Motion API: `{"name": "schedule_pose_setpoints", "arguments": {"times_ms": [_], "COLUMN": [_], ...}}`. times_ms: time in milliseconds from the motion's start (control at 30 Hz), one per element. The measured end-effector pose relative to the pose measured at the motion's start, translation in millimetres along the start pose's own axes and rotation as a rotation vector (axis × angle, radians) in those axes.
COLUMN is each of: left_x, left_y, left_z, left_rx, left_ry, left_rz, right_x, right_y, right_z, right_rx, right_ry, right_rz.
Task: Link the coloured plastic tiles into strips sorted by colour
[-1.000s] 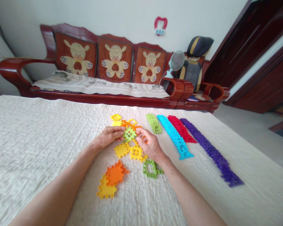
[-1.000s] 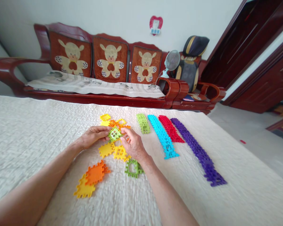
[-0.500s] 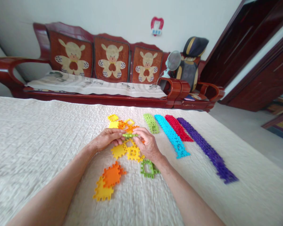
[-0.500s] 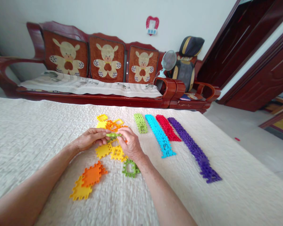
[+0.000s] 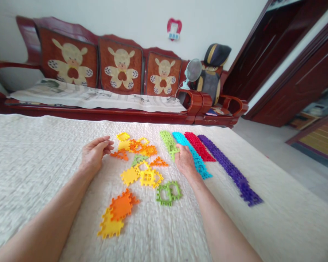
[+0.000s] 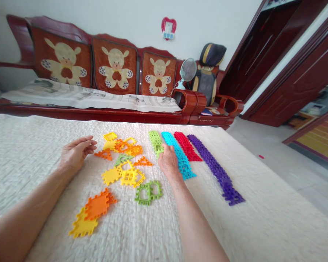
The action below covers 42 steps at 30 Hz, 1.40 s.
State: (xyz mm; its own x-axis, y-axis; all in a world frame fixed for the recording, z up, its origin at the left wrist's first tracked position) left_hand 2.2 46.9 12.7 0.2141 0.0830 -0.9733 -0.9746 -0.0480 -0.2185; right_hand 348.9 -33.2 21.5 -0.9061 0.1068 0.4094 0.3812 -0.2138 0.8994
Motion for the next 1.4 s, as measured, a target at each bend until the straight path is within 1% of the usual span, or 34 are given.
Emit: {"name": "schedule_pose_setpoints", "arguments": {"times_ms": [67,133,200,300,400,467,533,700,933,1167,1267,1400], "left_x": [0.6,1.4,2.6,5.1,7.0,7.4,7.3,7.4,9.2,8.1,9.3,11.3], "left_y": [-1.4,-2.5,-2.8,-2.3,-1.9,-2.4,-3.1,-3.5,-2.8,-3.2,-2.6,-1.0], "left_z": [-1.1,-1.6,-1.4,-0.2,0.7,0.9,0.6,-0.9,-0.8,-1.2,0.4,2.8], "left_rx": [-0.002,0.000,0.008,0.025,0.030,0.033,0.036,0.043,0.041,0.037,0.036,0.040], "left_ry": [0.007,0.008,0.007,0.006,0.003,0.005,0.013,0.036,0.050,0.045,0.042,0.033], "left_rz": [0.009,0.012,0.013,0.017,0.033,0.047,0.049,0.045,0.055,0.055,0.054,0.053], "right_x": [1.4,2.7,4.4,6.0,4.8,4.4,5.5,12.9,15.3,16.5,15.6,16.2], "right_y": [4.1,5.4,2.2,-7.9,-14.6,-14.6,-11.8,-5.7,-15.8,-14.2,-13.3,-10.8], "right_z": [-4.8,-8.8,-10.8,-10.5,-9.6,-9.7,-9.9,-8.6,-4.5,-5.7,-8.2,-17.1], "right_rx": [-0.012,0.008,0.041,0.032,-0.058,-0.115,-0.146,-0.152,-0.063,-0.072,-0.110,-0.219], "right_ry": [-0.086,-0.163,-0.185,-0.126,-0.040,-0.006,-0.008,-0.011,-0.041,-0.048,-0.021,0.063], "right_rz": [-0.051,-0.076,-0.076,-0.041,0.038,0.077,0.081,0.062,0.045,0.041,0.065,0.107]}}
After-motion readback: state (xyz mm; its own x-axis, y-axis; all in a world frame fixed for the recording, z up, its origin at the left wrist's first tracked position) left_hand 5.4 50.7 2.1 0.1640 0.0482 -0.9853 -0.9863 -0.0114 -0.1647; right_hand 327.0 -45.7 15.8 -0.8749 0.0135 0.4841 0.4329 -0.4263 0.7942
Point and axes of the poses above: each hand's wrist, its own z-axis towards the middle knuckle, its own y-axis out of the back of the hand, x = y × z, the point moved 5 cm from there along z, towards the middle knuckle, and after that the axes turned 13 degrees about x, right-handed, at the moved point
